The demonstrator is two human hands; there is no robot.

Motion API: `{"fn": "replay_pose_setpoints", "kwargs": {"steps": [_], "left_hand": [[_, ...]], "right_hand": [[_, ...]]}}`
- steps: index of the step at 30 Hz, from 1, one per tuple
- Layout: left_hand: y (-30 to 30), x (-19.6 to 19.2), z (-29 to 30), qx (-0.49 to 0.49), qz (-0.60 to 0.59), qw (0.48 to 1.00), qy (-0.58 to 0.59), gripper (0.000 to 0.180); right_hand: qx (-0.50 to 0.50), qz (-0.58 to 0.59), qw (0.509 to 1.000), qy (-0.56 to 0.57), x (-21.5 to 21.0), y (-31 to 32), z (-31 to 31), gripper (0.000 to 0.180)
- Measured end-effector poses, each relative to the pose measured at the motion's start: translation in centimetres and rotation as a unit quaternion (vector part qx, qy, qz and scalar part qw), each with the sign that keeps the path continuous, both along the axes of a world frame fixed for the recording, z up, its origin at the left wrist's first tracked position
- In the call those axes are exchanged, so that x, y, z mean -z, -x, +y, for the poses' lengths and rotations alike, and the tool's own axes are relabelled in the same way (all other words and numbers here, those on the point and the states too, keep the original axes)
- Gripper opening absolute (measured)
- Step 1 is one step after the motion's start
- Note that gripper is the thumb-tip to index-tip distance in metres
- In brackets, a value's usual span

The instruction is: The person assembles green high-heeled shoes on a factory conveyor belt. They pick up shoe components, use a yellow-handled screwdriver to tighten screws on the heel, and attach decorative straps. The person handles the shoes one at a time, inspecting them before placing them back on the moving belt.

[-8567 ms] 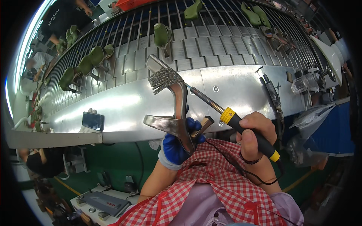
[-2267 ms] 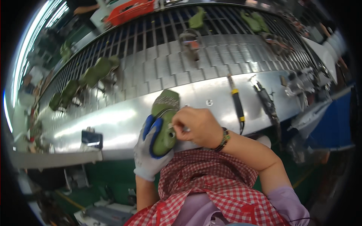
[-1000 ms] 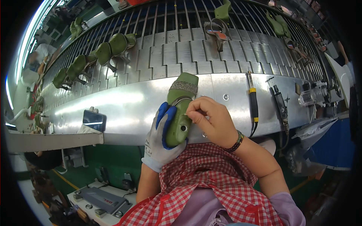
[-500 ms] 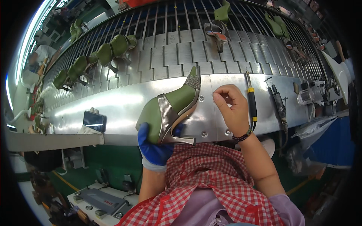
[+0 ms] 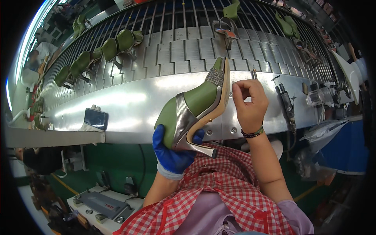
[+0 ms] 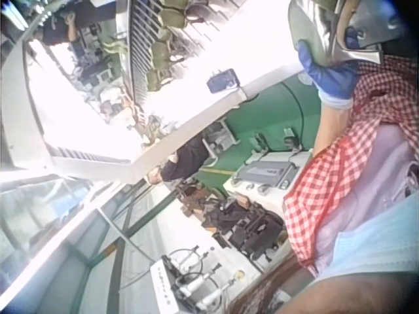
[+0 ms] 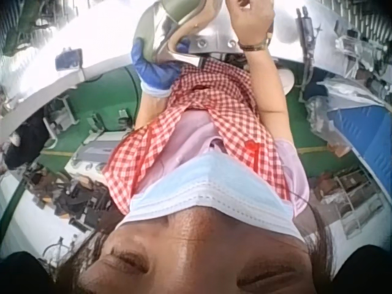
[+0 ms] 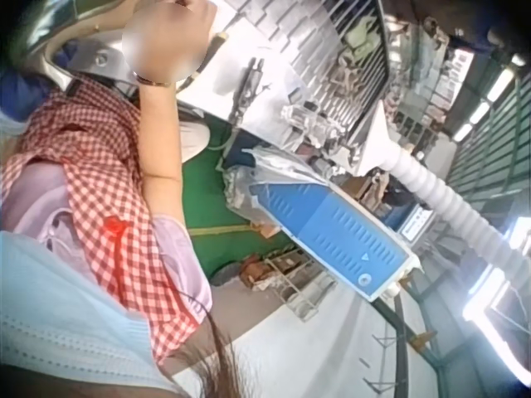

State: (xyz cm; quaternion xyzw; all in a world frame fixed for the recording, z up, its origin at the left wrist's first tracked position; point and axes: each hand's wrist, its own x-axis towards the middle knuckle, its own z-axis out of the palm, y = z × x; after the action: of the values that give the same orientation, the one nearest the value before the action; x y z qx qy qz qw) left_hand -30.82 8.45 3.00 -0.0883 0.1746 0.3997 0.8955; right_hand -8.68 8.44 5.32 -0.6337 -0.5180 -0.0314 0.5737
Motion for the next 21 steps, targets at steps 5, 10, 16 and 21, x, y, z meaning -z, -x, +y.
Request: {"fn": "replay_pose_setpoints", "kwargs": {"steps": [5, 10, 16, 21], "left_hand": [[-0.1, 0.3, -0.5, -0.033, 0.028, 0.999, -0.016, 0.067], [0.3, -0.1, 0.0, -0.033, 0.037, 0.999, 0.016, 0.062], [0.7, 0.8, -0.5, -0.063, 0.051, 0.996, -0.036, 0.058], [2.0, 1.8, 0.3, -0.021, -0.081, 0.994, -0.066, 0.069]], "right_hand": [[-0.044, 0.013, 0.999, -0.014, 0.0, 1.1, -0.2, 0.007], [-0.079, -0.027, 0.996, -0.005, 0.3, 2.4, -0.8, 0.03], [-0.124, -0.017, 0.992, 0.025, 0.2, 2.1, -1.1, 0.047], [-0.146, -0.059, 0.981, 0.114, -0.8, 3.0, -1.4, 0.061]]}}
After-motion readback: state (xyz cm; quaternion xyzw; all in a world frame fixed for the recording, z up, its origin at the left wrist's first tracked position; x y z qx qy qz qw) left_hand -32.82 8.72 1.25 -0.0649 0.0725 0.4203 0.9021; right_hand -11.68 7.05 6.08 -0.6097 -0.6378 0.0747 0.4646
